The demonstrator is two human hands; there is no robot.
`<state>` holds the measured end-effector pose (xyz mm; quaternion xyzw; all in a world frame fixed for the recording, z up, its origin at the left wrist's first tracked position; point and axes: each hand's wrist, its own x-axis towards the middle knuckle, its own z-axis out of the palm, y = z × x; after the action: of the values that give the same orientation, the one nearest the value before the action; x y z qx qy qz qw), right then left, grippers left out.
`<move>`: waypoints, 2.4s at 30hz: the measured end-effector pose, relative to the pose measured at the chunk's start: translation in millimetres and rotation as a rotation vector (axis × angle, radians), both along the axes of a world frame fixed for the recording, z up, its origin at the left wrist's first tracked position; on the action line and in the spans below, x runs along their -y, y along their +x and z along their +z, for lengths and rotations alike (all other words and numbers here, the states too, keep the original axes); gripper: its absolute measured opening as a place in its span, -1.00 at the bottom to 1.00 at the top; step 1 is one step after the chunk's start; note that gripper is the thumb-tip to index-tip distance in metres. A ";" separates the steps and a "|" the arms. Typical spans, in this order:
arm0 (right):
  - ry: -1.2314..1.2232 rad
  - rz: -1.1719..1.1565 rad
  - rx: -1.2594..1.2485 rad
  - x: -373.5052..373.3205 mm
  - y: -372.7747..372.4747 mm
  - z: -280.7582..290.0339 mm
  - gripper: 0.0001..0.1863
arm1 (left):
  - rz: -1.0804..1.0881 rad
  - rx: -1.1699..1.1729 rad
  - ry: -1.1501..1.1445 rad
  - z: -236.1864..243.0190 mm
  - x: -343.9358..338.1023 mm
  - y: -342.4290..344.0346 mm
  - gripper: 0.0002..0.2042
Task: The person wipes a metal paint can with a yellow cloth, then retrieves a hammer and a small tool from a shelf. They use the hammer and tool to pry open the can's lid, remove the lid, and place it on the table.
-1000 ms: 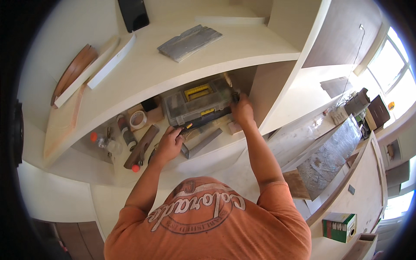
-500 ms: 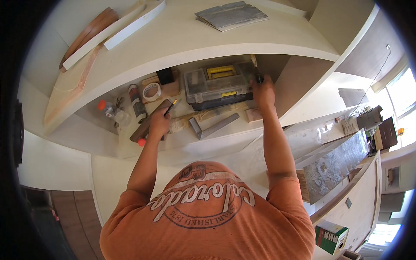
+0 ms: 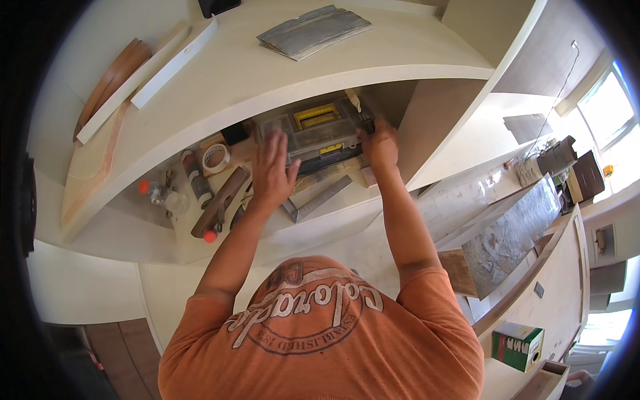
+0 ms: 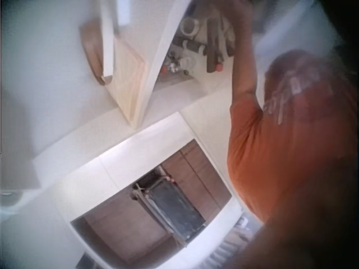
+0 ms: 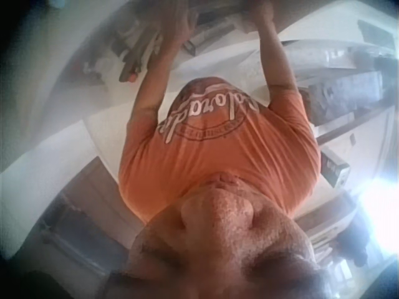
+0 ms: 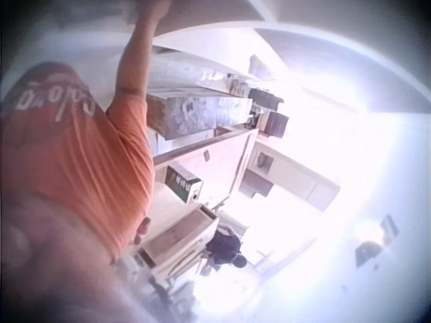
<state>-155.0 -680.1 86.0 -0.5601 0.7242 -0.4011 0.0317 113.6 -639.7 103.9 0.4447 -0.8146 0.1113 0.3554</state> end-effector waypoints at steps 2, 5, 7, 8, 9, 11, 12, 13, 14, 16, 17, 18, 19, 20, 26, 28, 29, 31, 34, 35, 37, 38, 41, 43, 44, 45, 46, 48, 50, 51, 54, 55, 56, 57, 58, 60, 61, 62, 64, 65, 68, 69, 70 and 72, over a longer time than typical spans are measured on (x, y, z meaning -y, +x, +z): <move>-0.103 0.004 -0.002 1.9 1.9 -4.1 -0.62 | -0.015 0.084 0.071 -28.7 9.2 7.9 -0.39; -0.175 0.003 -0.016 -4.5 -0.6 -13.3 -0.63 | -0.063 0.176 0.153 -27.9 4.6 14.3 -0.40; -0.164 0.000 -0.029 -7.1 -6.4 -15.9 -0.62 | -0.091 0.182 0.144 -23.2 -0.2 20.4 -0.41; -0.122 0.043 0.037 -14.0 -15.4 -18.0 -0.65 | -0.107 0.046 0.177 -25.9 -12.0 27.3 -0.42; -0.078 0.080 0.103 -15.5 -22.5 -19.0 -0.68 | -0.130 -0.088 0.212 -30.2 -23.4 35.4 -0.43; -0.018 0.084 0.164 -17.8 -20.4 6.3 -0.70 | 0.139 -0.127 0.257 -74.7 -50.7 79.2 -0.50; 0.047 0.075 0.224 -21.6 -21.4 16.0 -0.72 | 0.221 -0.092 0.287 -92.6 -68.4 100.3 -0.50; 0.056 0.068 0.227 -20.8 -24.2 19.2 -0.72 | 0.301 -0.054 0.317 -103.3 -85.5 116.0 -0.49; 0.012 0.043 0.260 -14.0 -27.4 22.7 -0.73 | 0.298 -0.050 0.326 -105.3 -97.5 123.5 -0.49; -0.025 0.025 0.291 -0.6 -31.8 17.9 -0.73 | 0.342 0.026 0.452 -103.9 -110.1 132.1 -0.48; -0.008 0.011 0.220 3.0 -35.2 8.3 -0.73 | 0.345 0.027 0.460 -107.0 -107.3 130.9 -0.48; 0.009 0.012 0.151 6.5 -32.4 -2.5 -0.72 | 0.370 -0.028 0.451 -110.3 -102.8 132.6 -0.47; 0.014 0.027 0.151 8.9 -31.5 -11.3 -0.72 | 0.393 -0.086 0.437 -114.1 -94.9 132.1 -0.46; -0.070 0.029 0.256 9.0 -31.7 -19.9 -0.72 | 0.407 -0.089 0.440 -117.3 -87.1 131.7 -0.46; -0.075 0.052 0.342 -2.5 -21.8 -7.7 -0.70 | 0.519 -0.031 0.636 -112.2 -74.5 130.1 -0.52; -0.084 0.042 0.322 -17.4 -12.1 -5.4 -0.70 | 0.458 -0.350 0.594 -101.1 -75.7 129.2 -0.57; -0.116 0.010 0.289 -27.5 -7.7 -11.6 -0.71 | 0.460 -0.353 0.581 -98.6 -75.3 132.4 -0.57; -0.157 0.007 0.333 -52.8 12.6 -20.2 -0.74 | 0.362 -0.458 0.422 -98.4 -79.0 144.9 -0.61; -0.052 0.121 0.496 -93.8 36.6 -47.6 -0.77 | 0.254 -0.488 0.351 -84.3 -81.2 157.1 -0.64; -0.033 0.109 0.516 -105.2 38.9 -63.6 -0.78 | 0.241 -0.489 0.347 -76.2 -79.6 158.2 -0.64; 0.009 0.073 0.572 -125.2 52.6 -64.7 -0.75 | 0.215 -0.441 0.299 -62.1 -82.2 169.7 -0.68; 0.016 0.068 0.661 -131.6 54.9 -69.3 -0.75 | 0.207 -0.439 0.296 -58.5 -80.3 175.9 -0.68; 0.037 0.067 0.763 -144.2 60.9 -87.2 -0.75 | 0.155 -0.466 0.224 -41.9 -69.8 193.6 -0.70; 0.055 0.064 0.772 -152.5 63.6 -91.6 -0.75 | 0.135 -0.623 0.266 -24.9 -61.0 197.5 -0.70; 0.072 0.054 0.758 -156.4 65.4 -94.0 -0.75 | 0.134 -0.623 0.224 -20.8 -51.3 197.8 -0.68; 0.088 0.055 0.745 -158.8 68.5 -93.6 -0.74 | 0.117 -0.621 0.221 -16.4 -41.1 193.5 -0.68; 0.077 0.046 0.757 -158.6 70.7 -95.4 -0.72 | 0.128 -0.623 0.168 -11.0 -26.9 186.4 -0.68; 0.087 0.033 0.769 -160.4 75.9 -88.1 -0.71 | 0.113 -0.638 0.313 -1.5 6.3 179.1 -0.67; 0.102 0.045 0.782 -164.1 85.4 -77.2 -0.69 | 0.222 -0.361 0.389 -4.5 49.3 176.0 -0.62; 0.120 0.032 0.722 -166.5 85.9 -74.8 -0.68 | 0.269 -0.229 0.450 -1.9 72.0 164.5 -0.60; 0.138 0.006 0.659 -176.7 82.9 -79.9 -0.68 | 0.317 0.044 0.565 6.1 116.8 139.6 -0.57; 0.152 -0.017 0.656 -182.5 79.4 -83.1 -0.69 | 0.298 0.074 0.584 6.5 126.1 131.8 -0.56; 0.133 -0.020 0.648 -189.1 76.1 -86.2 -0.69 | 0.273 0.085 0.599 5.2 131.6 124.6 -0.56; 0.130 -0.048 0.649 -196.4 75.1 -87.8 -0.70 | 0.267 0.086 0.609 4.9 134.6 124.2 -0.55; 0.128 -0.082 0.650 -204.7 72.7 -91.0 -0.70 | 0.259 0.093 0.619 4.3 136.9 121.5 -0.55; 0.107 -0.114 0.670 -219.1 66.8 -100.0 -0.71 | 0.250 0.086 0.625 4.8 141.4 120.9 -0.54; 0.097 -0.157 0.693 -226.4 62.8 -103.2 -0.72 | 0.239 0.084 0.627 5.2 143.3 118.2 -0.54; 0.093 -0.164 0.694 -231.9 58.6 -106.5 -0.72 | 0.231 0.082 0.626 5.5 145.6 116.1 -0.53; 0.058 -0.237 0.689 -241.6 55.5 -106.6 -0.74 | 0.215 0.075 0.620 8.0 150.8 113.8 -0.53; 0.058 -0.241 0.692 -245.4 54.0 -106.4 -0.74 | 0.212 0.072 0.620 6.9 149.9 114.3 -0.52; 0.028 -0.314 0.650 -248.0 56.1 -89.3 -0.72 | 0.191 0.060 0.614 5.5 154.8 112.3 -0.51; 0.030 -0.315 0.652 -246.7 56.5 -88.6 -0.72 | 0.179 0.056 0.611 5.4 155.4 111.9 -0.51; 0.023 -0.326 0.646 -249.0 55.5 -88.4 -0.72 | 0.166 0.053 0.610 5.6 153.9 110.7 -0.50; 0.016 -0.325 0.631 -251.0 54.2 -89.9 -0.71 | 0.141 0.041 0.598 8.4 152.2 108.7 -0.50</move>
<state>-100.8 -429.1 -4.0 -0.2858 0.7616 -0.5483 0.1941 222.3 -791.9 112.2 0.5824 -0.7856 -0.0999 0.1837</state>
